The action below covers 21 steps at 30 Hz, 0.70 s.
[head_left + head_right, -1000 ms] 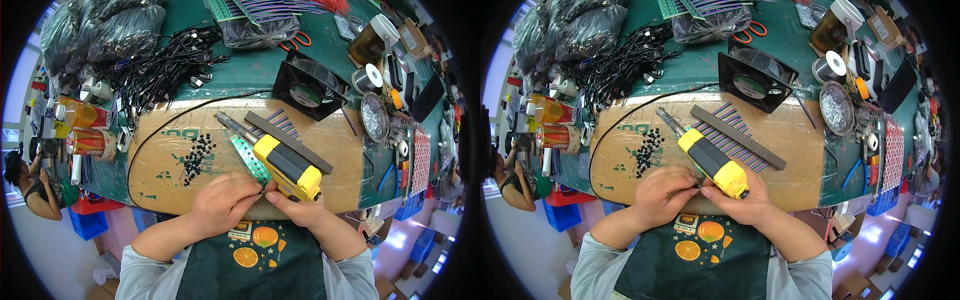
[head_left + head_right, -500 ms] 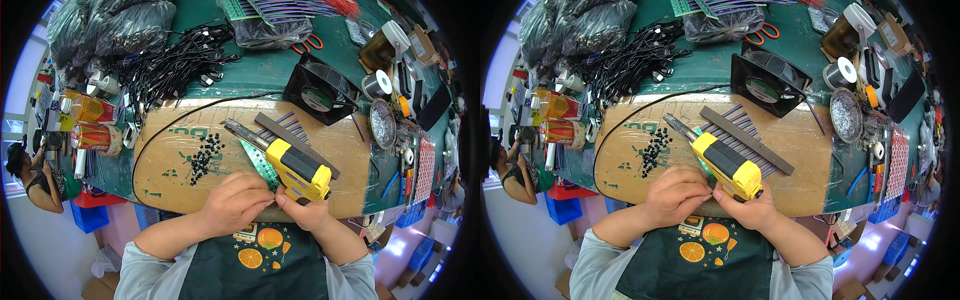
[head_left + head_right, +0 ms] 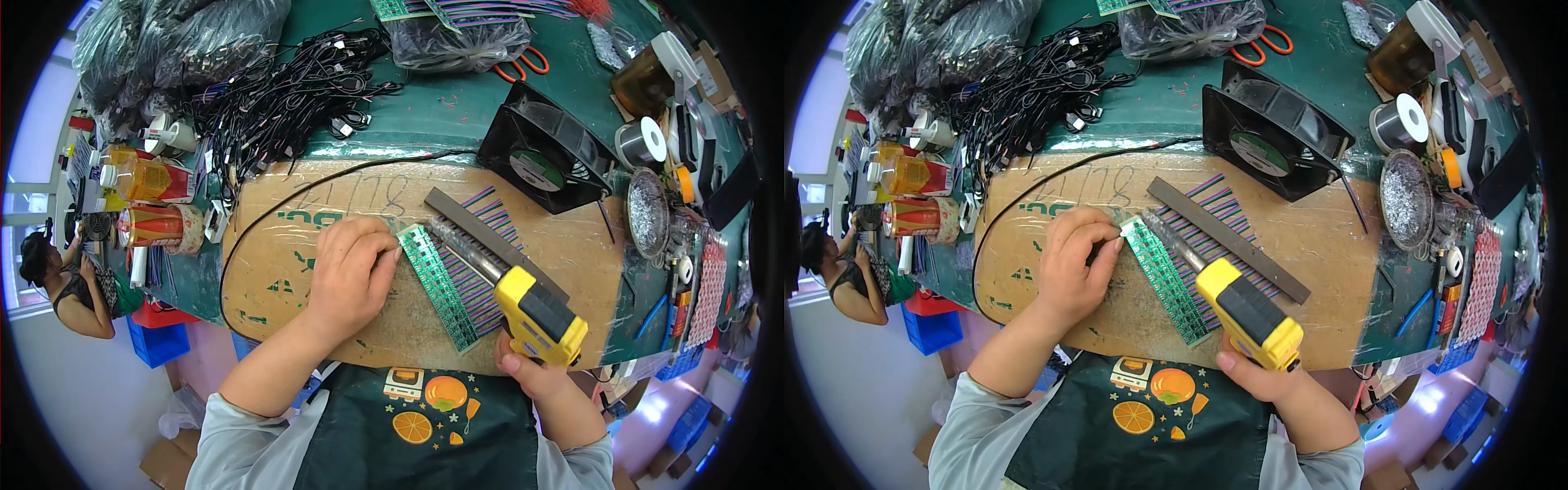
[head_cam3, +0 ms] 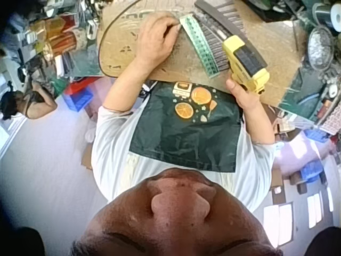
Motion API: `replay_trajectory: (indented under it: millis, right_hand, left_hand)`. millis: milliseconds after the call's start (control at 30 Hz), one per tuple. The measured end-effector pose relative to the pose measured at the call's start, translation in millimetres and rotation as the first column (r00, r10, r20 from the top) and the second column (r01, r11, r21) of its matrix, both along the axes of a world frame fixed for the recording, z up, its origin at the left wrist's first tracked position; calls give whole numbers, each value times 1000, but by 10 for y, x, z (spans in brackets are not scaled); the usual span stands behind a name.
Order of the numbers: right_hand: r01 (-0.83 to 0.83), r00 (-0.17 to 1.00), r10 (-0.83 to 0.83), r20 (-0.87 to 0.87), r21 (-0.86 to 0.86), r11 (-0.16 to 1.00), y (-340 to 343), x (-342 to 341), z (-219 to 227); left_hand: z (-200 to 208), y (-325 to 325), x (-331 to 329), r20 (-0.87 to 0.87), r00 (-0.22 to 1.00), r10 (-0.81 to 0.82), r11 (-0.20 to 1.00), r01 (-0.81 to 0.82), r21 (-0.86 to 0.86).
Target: The person solders wires and electronic components onto a circuit board strip using a soldering iron. The person then sets the assembled board aside and solders components onto a new circuit board strip.
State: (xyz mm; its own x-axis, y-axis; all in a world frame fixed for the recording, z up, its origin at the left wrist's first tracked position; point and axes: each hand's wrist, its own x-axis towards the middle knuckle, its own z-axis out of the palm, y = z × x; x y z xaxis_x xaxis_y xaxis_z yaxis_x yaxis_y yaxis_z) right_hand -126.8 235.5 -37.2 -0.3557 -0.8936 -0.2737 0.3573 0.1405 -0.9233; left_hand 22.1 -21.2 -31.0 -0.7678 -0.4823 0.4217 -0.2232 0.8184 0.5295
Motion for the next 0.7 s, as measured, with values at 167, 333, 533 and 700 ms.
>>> replay_trajectory:
  millis: [167, 333, 533, 700]
  right_hand:
    - [-121, 989, 132, -61, 155, 980, 53, -27, 46]
    - [-86, 990, 98, -104, 113, 990, 11, -22, 49]
    - [-68, 994, 79, -74, 142, 988, -5, -3, 54]
    - [-62, 993, 72, -95, 104, 993, -3, 8, 24]
  left_hand:
    - [-32, 1, -18, 32, 999, 18, 1000, -18, 7]
    - [-46, -9, -25, 47, 998, 29, 999, -30, 13]
    - [-35, -17, -33, 54, 998, 19, 1000, -20, 3]
    - [-42, -23, -32, 47, 999, 14, 1000, -14, 0]
